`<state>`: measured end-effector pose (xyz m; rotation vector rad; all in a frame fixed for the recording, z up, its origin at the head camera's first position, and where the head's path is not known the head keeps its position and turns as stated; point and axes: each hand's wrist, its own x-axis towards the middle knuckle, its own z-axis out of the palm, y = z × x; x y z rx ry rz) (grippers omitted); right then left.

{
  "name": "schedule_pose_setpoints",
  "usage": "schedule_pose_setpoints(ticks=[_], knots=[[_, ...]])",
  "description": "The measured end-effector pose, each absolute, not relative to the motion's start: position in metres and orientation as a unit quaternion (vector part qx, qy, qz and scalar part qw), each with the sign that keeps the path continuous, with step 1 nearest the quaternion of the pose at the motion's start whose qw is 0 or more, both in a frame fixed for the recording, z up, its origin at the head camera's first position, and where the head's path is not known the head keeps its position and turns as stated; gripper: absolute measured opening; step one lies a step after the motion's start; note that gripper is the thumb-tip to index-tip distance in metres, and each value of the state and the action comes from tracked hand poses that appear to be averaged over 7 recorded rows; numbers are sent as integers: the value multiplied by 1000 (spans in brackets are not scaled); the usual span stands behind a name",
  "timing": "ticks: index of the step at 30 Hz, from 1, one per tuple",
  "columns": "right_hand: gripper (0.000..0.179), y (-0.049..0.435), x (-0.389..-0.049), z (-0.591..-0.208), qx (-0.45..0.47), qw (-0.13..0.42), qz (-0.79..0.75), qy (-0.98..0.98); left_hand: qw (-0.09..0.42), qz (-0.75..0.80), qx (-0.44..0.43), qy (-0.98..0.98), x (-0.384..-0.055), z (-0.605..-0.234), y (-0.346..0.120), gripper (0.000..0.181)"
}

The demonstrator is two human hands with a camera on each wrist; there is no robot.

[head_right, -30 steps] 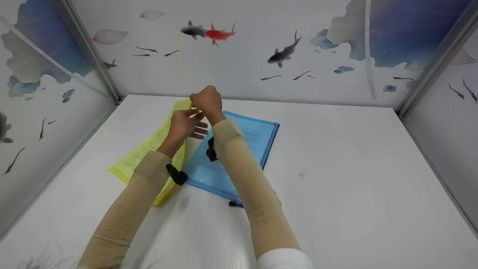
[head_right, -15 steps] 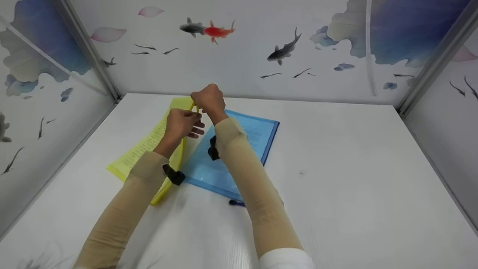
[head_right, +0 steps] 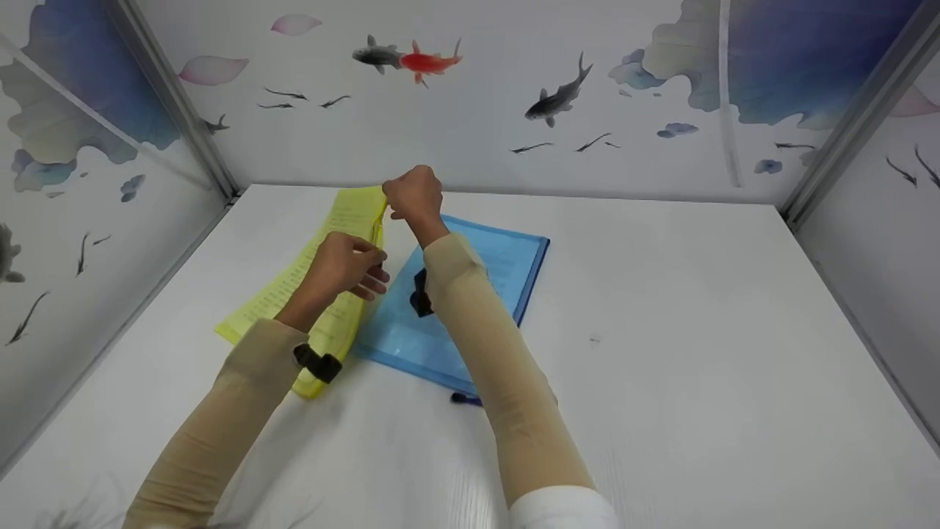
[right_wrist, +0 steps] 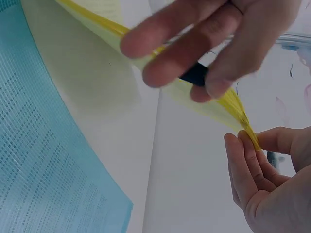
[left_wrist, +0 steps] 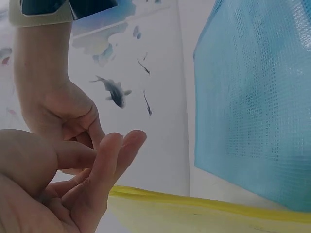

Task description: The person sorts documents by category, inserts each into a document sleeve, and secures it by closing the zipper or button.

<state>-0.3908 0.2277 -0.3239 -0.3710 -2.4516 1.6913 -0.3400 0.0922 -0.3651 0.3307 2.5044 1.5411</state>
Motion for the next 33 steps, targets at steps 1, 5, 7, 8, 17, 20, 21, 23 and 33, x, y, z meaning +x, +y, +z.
schedule_pose_setpoints(ticks=[1, 5, 7, 8, 17, 20, 21, 23, 33], knots=[[27, 229, -391, -323, -124, 74, 563, -814, 99, 516, 113, 843, -338, -366, 90, 22], [26, 236, -393, -319, -128, 80, 565, -811, 121, 514, 122, 840, -328, -372, 79, 23], [26, 240, -392, -316, -128, 75, 568, -809, 131, 512, 127, 839, -324, -375, 73, 23], [27, 242, -392, -316, -126, 72, 570, -809, 138, 509, 129, 840, -322, -377, 70, 23], [25, 253, -388, -314, -101, 82, 572, -810, 173, 459, 138, 860, -307, -385, 51, 23], [24, 253, -388, -316, -93, 87, 570, -811, 164, 453, 140, 865, -304, -384, 45, 22], [24, 253, -388, -317, -91, 88, 568, -813, 163, 447, 141, 868, -303, -384, 44, 22], [24, 254, -387, -318, -92, 88, 568, -813, 162, 430, 148, 876, -301, -384, 40, 21], [24, 263, -385, -315, -103, 96, 566, -812, 228, 350, 161, 894, -292, -393, 11, 18]])
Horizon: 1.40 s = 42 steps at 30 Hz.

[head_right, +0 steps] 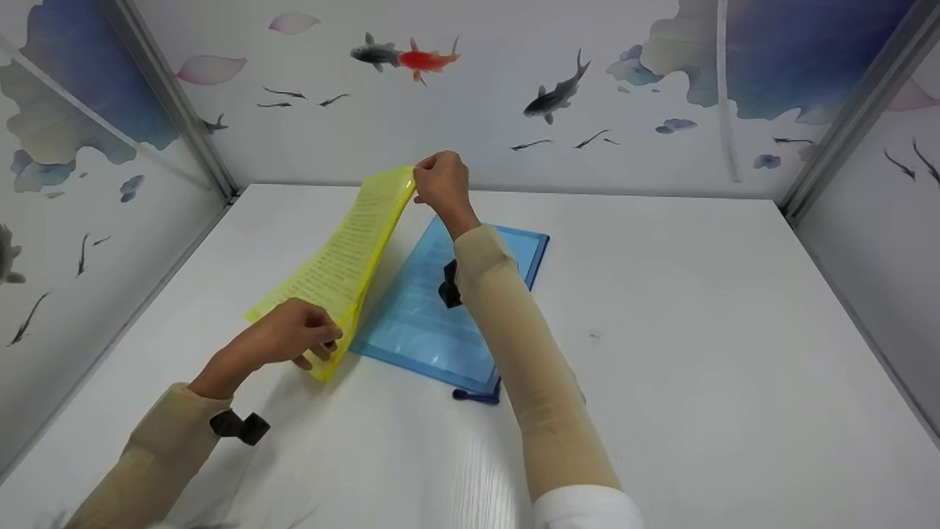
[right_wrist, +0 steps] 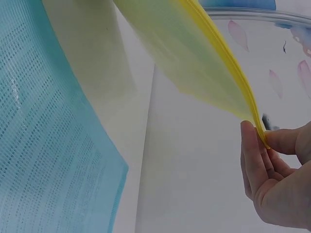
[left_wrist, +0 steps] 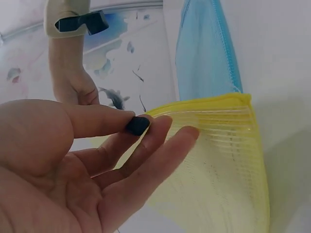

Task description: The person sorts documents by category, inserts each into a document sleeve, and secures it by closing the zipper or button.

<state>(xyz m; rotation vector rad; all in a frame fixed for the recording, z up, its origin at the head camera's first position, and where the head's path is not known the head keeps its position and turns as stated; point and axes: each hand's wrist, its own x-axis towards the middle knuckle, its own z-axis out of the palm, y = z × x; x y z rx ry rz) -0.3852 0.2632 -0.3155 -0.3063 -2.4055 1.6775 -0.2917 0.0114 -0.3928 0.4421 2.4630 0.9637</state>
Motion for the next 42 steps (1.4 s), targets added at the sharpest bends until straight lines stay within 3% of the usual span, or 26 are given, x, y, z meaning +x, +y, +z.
schedule_pose_setpoints(ticks=[12, 20, 28, 42], knots=[[22, 270, -388, -320, -96, 114, 572, -807, 301, 272, 186, 895, -279, -408, -20, 13], [21, 279, -386, -323, -79, 132, 569, -808, 313, 215, 236, 894, -270, -421, -35, 13], [21, 286, -381, -328, -82, 131, 560, -814, 346, 214, 234, 883, -270, -427, -49, 11], [29, 261, -387, -352, -129, 124, 637, -749, 340, 183, 212, 898, -284, -433, -40, 13]])
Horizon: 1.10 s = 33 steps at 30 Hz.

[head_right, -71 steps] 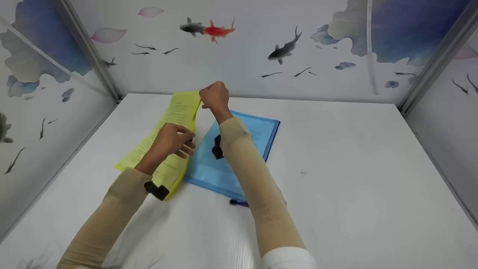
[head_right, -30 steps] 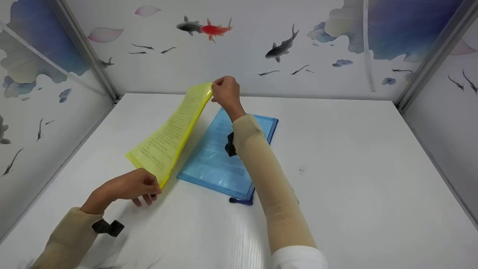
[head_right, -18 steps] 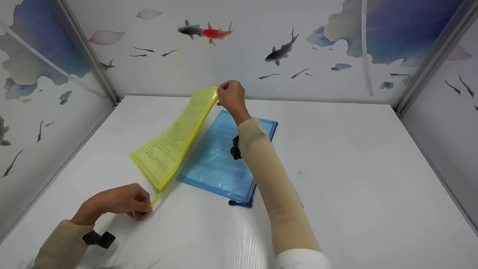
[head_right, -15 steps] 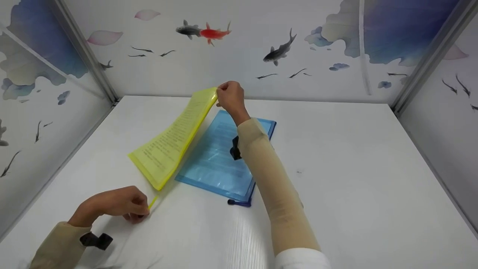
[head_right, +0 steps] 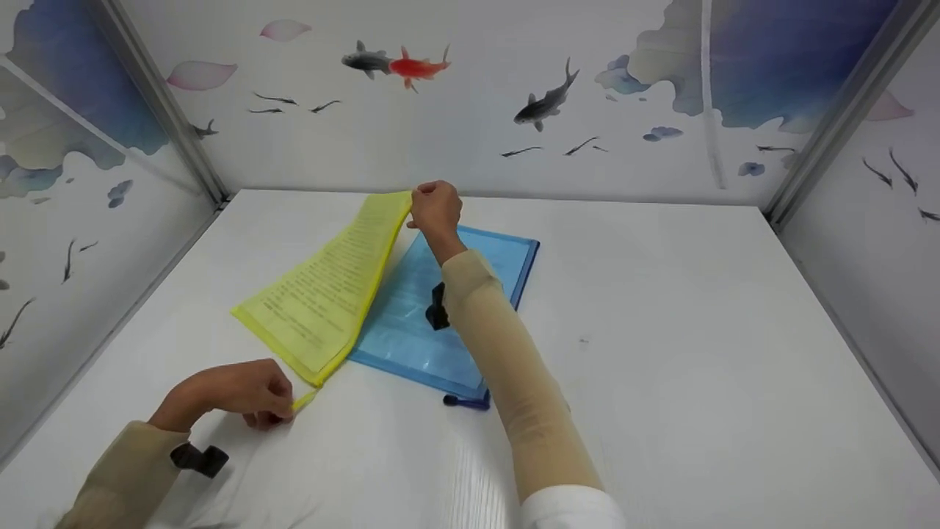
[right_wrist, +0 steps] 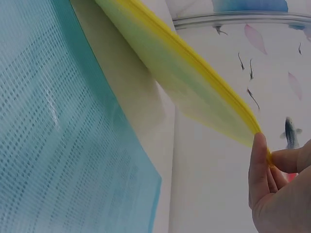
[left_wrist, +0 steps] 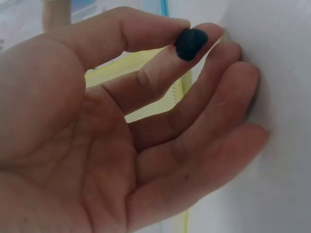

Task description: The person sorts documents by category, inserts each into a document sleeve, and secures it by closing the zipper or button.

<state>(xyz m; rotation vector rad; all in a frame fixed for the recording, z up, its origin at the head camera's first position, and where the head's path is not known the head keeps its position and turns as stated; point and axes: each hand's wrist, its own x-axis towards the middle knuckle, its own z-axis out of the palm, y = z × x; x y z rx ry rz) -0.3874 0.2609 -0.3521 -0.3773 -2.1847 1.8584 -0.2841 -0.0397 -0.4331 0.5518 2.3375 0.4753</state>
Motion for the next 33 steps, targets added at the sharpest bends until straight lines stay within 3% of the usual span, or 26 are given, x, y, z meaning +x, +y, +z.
schedule_pose_setpoints(ticks=[8, 15, 25, 33], knots=[[64, 242, -391, -368, -50, 56, 656, -751, 268, 201, 192, 923, -294, -424, -36, 12], [81, 253, -378, -392, -26, -11, 577, -817, 234, 210, 184, 931, -300, -424, -35, 22], [73, 290, -360, -405, 4, 8, 548, -836, 184, 215, 182, 942, -319, -413, -38, 27], [57, 301, -332, -402, 28, 40, 474, -879, 97, 266, 190, 940, -354, -410, -22, 45]])
